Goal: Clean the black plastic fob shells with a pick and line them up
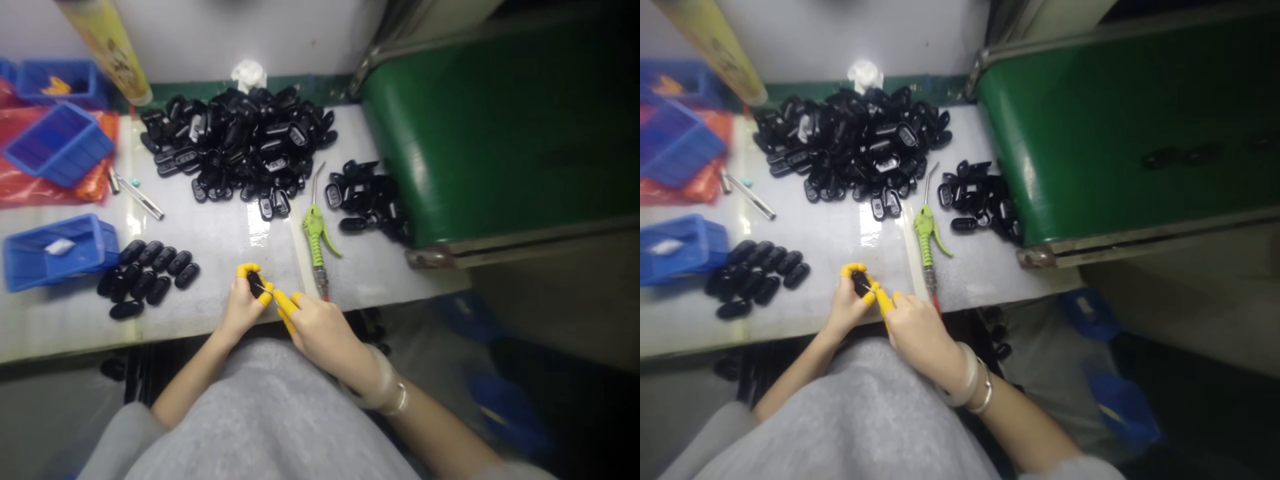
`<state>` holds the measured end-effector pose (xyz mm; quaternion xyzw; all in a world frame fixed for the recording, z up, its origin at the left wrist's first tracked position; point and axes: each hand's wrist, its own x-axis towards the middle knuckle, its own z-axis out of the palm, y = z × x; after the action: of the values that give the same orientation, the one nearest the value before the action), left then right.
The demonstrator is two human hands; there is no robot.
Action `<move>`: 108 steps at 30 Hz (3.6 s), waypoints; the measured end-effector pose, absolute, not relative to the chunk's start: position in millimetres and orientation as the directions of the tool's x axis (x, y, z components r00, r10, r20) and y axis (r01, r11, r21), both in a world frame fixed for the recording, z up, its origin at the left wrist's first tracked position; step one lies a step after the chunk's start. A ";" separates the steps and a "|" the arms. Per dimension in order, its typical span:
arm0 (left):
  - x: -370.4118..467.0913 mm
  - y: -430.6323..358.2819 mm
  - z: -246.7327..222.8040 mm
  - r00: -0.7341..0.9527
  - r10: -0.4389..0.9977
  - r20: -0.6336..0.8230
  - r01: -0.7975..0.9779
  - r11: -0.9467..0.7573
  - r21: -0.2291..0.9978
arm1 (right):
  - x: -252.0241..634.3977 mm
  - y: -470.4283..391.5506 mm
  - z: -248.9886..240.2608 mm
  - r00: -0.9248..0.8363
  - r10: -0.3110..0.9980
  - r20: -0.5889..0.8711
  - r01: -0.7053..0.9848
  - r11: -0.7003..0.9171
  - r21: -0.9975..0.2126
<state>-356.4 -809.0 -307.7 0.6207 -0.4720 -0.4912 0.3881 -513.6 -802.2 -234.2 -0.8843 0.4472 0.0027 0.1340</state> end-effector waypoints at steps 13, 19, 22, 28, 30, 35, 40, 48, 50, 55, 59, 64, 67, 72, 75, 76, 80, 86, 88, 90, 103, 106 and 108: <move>-354.0 -810.9 -306.1 0.089 -0.943 -0.321 -0.068 -0.327 0.943 | -531.9 -803.6 -232.6 0.521 -0.848 0.091 -0.807 -0.525 -0.271; -354.7 -811.9 -304.7 0.088 -0.929 -0.358 -0.028 -0.362 0.932 | -534.3 -810.5 -245.8 0.457 -0.875 0.162 -0.824 -0.485 -0.292; -354.7 -813.7 -302.5 0.066 -0.912 -0.405 0.062 -0.402 0.914 | -530.0 -813.5 -258.9 0.409 -0.899 0.157 -0.877 -0.434 -0.205; -351.7 -819.0 -296.8 -0.004 -0.884 -0.467 0.264 -0.451 0.852 | -520.8 -814.3 -273.1 0.417 -0.908 -0.045 -0.903 -0.407 -0.139; -350.9 -819.8 -296.7 0.001 -0.883 -0.469 0.308 -0.446 0.840 | -521.2 -815.4 -274.0 0.414 -0.910 0.029 -0.892 -0.411 -0.189; -350.2 -820.7 -297.6 -0.007 -0.888 -0.460 0.360 -0.431 0.827 | -525.5 -818.5 -272.9 0.398 -0.908 0.130 -0.839 -0.418 -0.348; -353.7 -817.6 -295.8 0.026 -0.893 -0.450 0.254 -0.429 0.867 | -525.1 -815.4 -255.5 0.478 -0.864 0.159 -0.720 -0.489 -0.492; -358.0 -811.5 -302.7 0.094 -0.928 -0.360 0.044 -0.357 0.933 | -515.5 -809.8 -228.4 0.554 -0.831 -0.045 -0.812 -0.527 -0.252; -357.4 -811.7 -303.1 0.089 -0.932 -0.351 0.045 -0.348 0.936 | -514.1 -810.8 -228.1 0.559 -0.827 -0.062 -0.810 -0.528 -0.253; -356.4 -811.7 -304.0 0.084 -0.929 -0.361 0.067 -0.356 0.932 | -512.5 -813.9 -229.4 0.546 -0.833 -0.090 -0.820 -0.510 -0.259; -356.4 -812.8 -304.3 0.076 -0.931 -0.356 0.072 -0.351 0.934 | -512.8 -814.8 -230.8 0.549 -0.831 -0.086 -0.818 -0.513 -0.261; -356.6 -813.8 -302.7 0.081 -0.931 -0.356 0.074 -0.351 0.934 | -515.0 -814.6 -232.1 0.533 -0.846 0.001 -0.803 -0.506 -0.316; -356.3 -813.3 -303.1 0.086 -0.933 -0.350 0.072 -0.345 0.936 | -515.6 -815.2 -230.5 0.525 -0.851 0.003 -0.808 -0.499 -0.314; -355.9 -812.2 -304.7 0.081 -0.936 -0.342 0.067 -0.338 0.939 | -512.5 -817.7 -226.5 0.541 -0.839 -0.056 -0.819 -0.511 -0.262; -356.5 -812.1 -305.2 0.082 -0.939 -0.335 0.071 -0.330 0.941 | -511.1 -818.5 -226.2 0.550 -0.834 -0.049 -0.814 -0.522 -0.255; -356.7 -812.1 -305.2 0.082 -0.939 -0.334 0.070 -0.329 0.942 | -511.1 -818.5 -226.4 0.555 -0.831 -0.040 -0.810 -0.528 -0.257; -356.9 -812.6 -304.4 0.084 -0.942 -0.326 0.071 -0.320 0.945 | -512.8 -817.6 -228.3 0.557 -0.830 -0.014 -0.798 -0.531 -0.284; -356.7 -813.2 -303.5 0.092 -0.942 -0.324 0.072 -0.318 0.945 | -513.6 -816.1 -229.2 0.518 -0.855 0.001 -0.818 -0.496 -0.293; -357.2 -813.0 -304.7 0.093 -0.942 -0.321 0.062 -0.316 0.947 | -513.5 -816.0 -228.2 0.518 -0.855 -0.025 -0.824 -0.492 -0.282; -357.6 -812.5 -306.4 0.099 -0.946 -0.310 0.040 -0.307 0.951 | -513.5 -816.1 -226.7 0.526 -0.849 -0.057 -0.826 -0.493 -0.272; -358.8 -810.0 -310.9 0.114 -0.960 -0.255 -0.051 -0.262 0.964 | -510.3 -815.1 -226.3 0.523 -0.842 -0.131 -0.838 -0.480 -0.259; -358.0 -810.7 -309.8 0.121 -0.957 -0.264 -0.038 -0.270 0.962 | -511.0 -813.4 -227.3 0.519 -0.852 -0.071 -0.835 -0.487 -0.255; -357.4 -811.0 -309.0 0.120 -0.952 -0.281 -0.022 -0.286 0.958 | -512.6 -812.5 -227.8 0.499 -0.866 0.010 -0.837 -0.485 -0.252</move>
<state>-357.4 -811.0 -309.0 0.6045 -0.4029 -0.5269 0.4412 -512.6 -812.5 -227.8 -0.8591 0.4957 -0.0677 0.1077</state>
